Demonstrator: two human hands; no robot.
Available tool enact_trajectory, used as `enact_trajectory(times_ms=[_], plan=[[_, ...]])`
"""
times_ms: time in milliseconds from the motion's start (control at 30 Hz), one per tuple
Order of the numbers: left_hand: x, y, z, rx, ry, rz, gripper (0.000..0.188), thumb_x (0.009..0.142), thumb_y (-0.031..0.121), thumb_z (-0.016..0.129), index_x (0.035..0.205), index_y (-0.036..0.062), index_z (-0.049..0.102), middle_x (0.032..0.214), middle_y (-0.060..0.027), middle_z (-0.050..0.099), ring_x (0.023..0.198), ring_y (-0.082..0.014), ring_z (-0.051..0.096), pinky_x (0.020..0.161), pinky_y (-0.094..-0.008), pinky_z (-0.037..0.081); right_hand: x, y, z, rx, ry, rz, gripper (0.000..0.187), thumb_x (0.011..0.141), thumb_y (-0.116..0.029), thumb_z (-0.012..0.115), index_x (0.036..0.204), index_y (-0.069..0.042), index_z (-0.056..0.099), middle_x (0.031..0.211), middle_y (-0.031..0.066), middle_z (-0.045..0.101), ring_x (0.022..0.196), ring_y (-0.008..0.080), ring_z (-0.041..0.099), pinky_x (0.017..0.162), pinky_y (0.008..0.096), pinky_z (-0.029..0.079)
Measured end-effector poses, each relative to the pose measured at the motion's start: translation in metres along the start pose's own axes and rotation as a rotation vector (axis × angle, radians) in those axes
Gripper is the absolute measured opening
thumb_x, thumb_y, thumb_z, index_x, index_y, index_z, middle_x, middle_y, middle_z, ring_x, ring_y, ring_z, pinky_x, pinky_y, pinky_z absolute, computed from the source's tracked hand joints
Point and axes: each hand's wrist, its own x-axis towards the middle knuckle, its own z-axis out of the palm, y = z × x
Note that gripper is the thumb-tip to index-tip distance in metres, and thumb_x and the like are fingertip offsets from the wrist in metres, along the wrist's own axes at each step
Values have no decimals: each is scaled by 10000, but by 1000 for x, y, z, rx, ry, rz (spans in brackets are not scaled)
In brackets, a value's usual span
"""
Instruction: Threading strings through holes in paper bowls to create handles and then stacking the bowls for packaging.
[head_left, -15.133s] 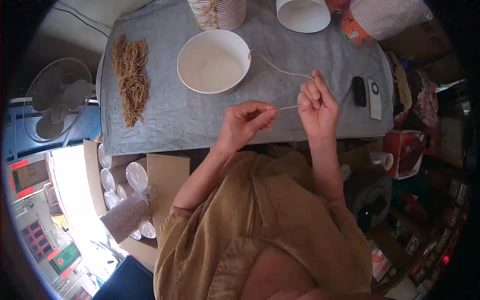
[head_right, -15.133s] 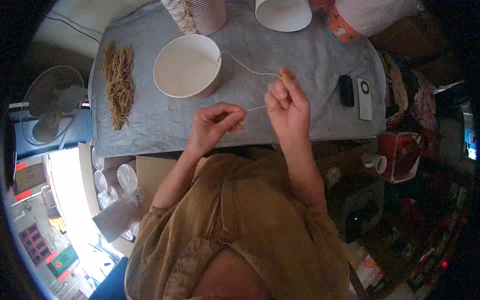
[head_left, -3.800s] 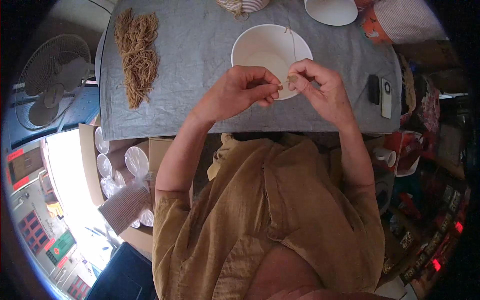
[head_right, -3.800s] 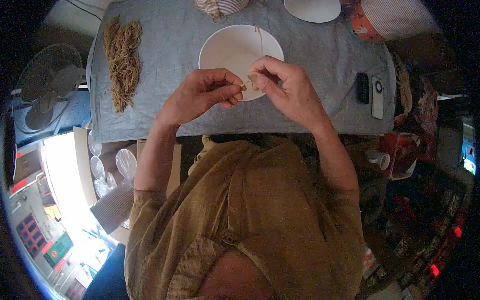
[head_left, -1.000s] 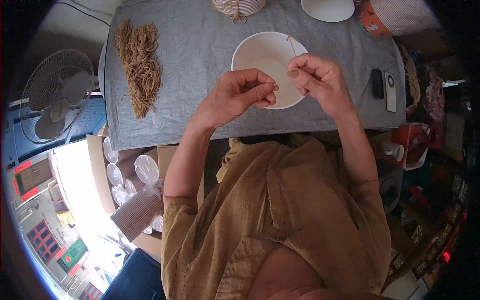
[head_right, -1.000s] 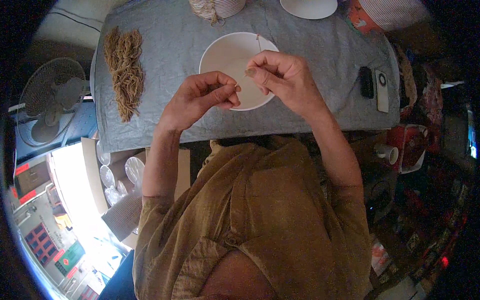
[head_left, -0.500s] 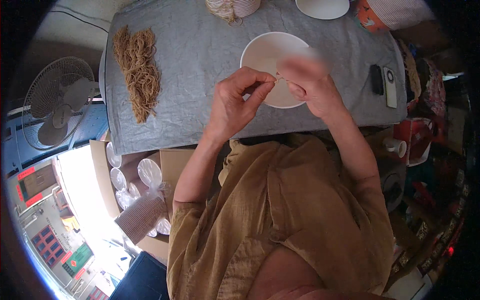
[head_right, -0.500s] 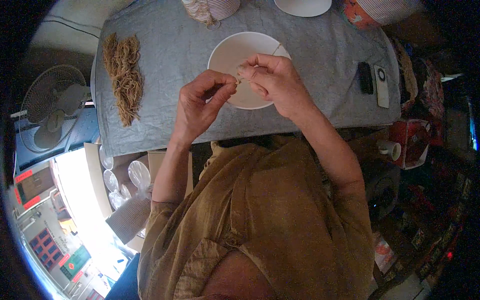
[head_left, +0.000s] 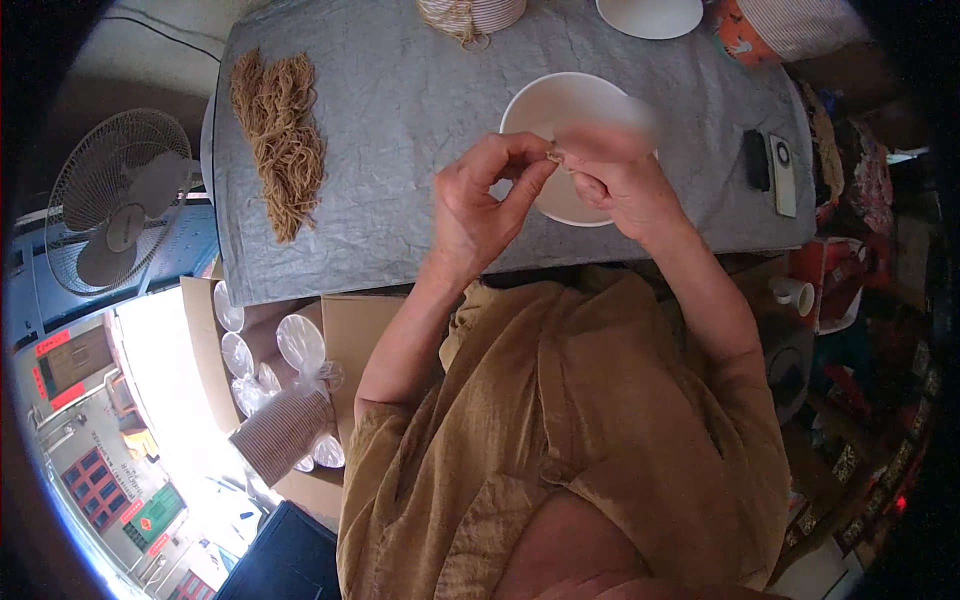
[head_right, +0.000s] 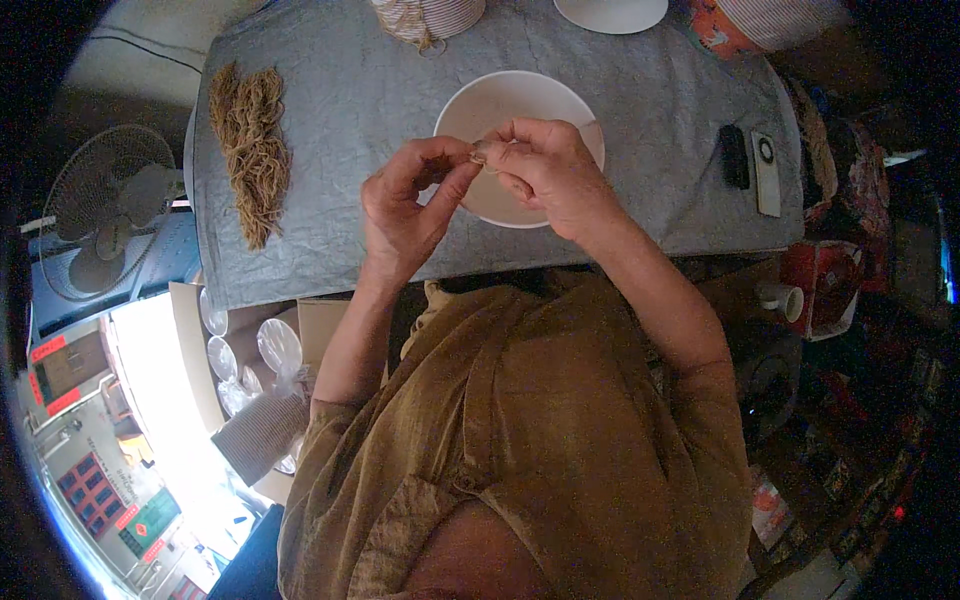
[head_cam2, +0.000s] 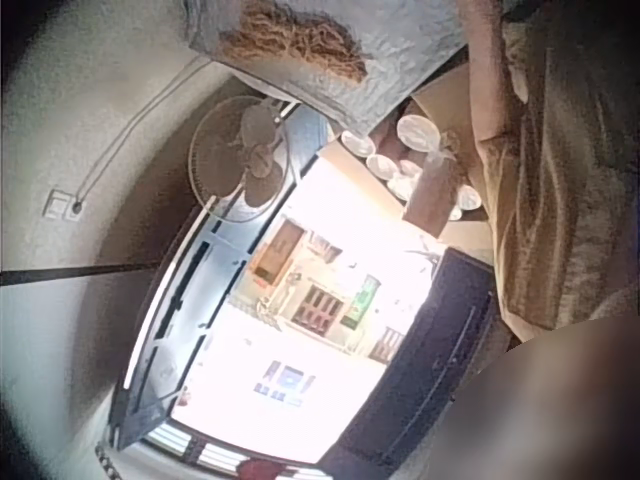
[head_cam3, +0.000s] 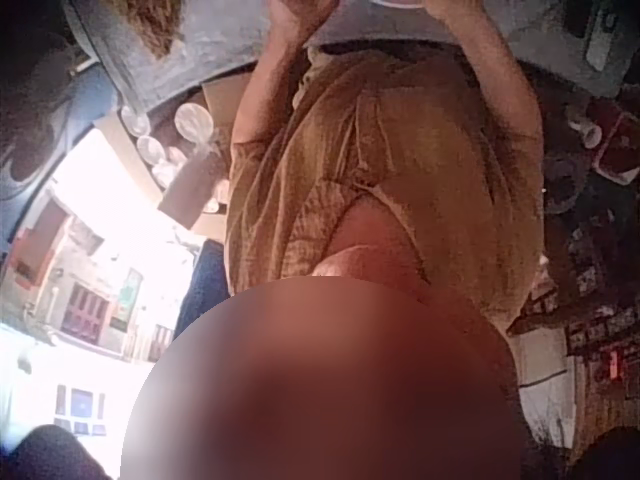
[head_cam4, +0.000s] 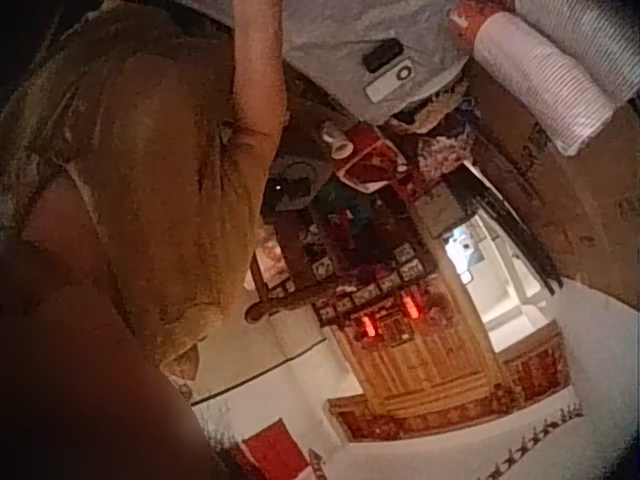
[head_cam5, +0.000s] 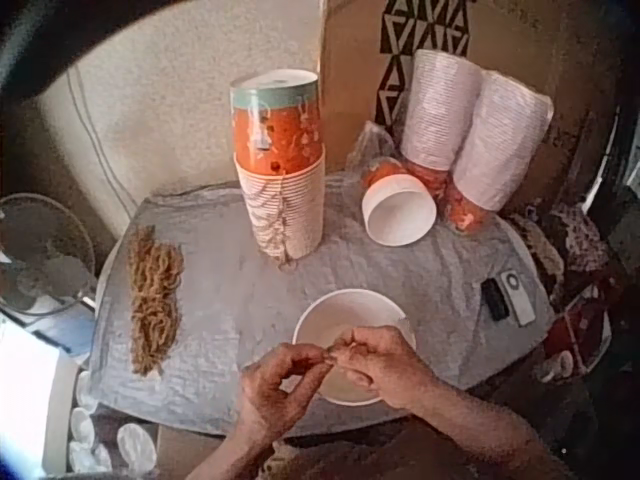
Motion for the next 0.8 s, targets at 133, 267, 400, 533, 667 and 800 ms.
enact_trajectory(times_ms=[133,267,400,533,667,800], plan=[[3,2,-3,143,-22,144,124,842,-17,730,949,10,673,887,-84,703,756,-139,690,650,-280,568,-1,1,1,3,-11,-7,139,972,-155,606,999,-20,622,648,-57,474,475,13,342,419,200,228],[-1,0,-6,59,-37,-10,86,866,2,712,938,-4,665,888,-77,703,765,-138,684,639,-281,560,-3,-11,6,-88,85,17,164,973,-160,600,1043,-14,625,656,-58,467,506,24,366,447,206,262],[2,5,-12,-324,-114,-417,93,925,52,675,964,-27,648,923,-91,712,792,-144,691,679,-270,568,-3,-16,-7,-56,-4,-201,177,955,-159,598,1044,-14,646,752,-39,548,621,39,468,551,201,364],[8,12,-16,-519,-151,-562,114,944,69,663,991,-32,643,920,-105,714,808,-146,693,702,-262,575,-5,-15,-7,-288,49,-344,141,934,-117,618,1021,-12,654,826,-29,592,676,58,508,614,219,425],[6,6,-11,-582,-81,-569,112,933,59,673,997,-31,656,895,-96,718,805,-135,688,699,-253,575,-15,-16,-1,-575,-10,-577,150,847,-32,707,987,-4,661,919,0,624,775,91,572,702,244,480],[4,5,-4,-520,-57,-548,125,921,62,693,990,-40,673,887,-92,723,773,-119,681,698,-245,571,-17,-14,9,-837,97,-641,190,795,-31,771,953,-3,668,896,38,639,775,128,608,704,247,501]])
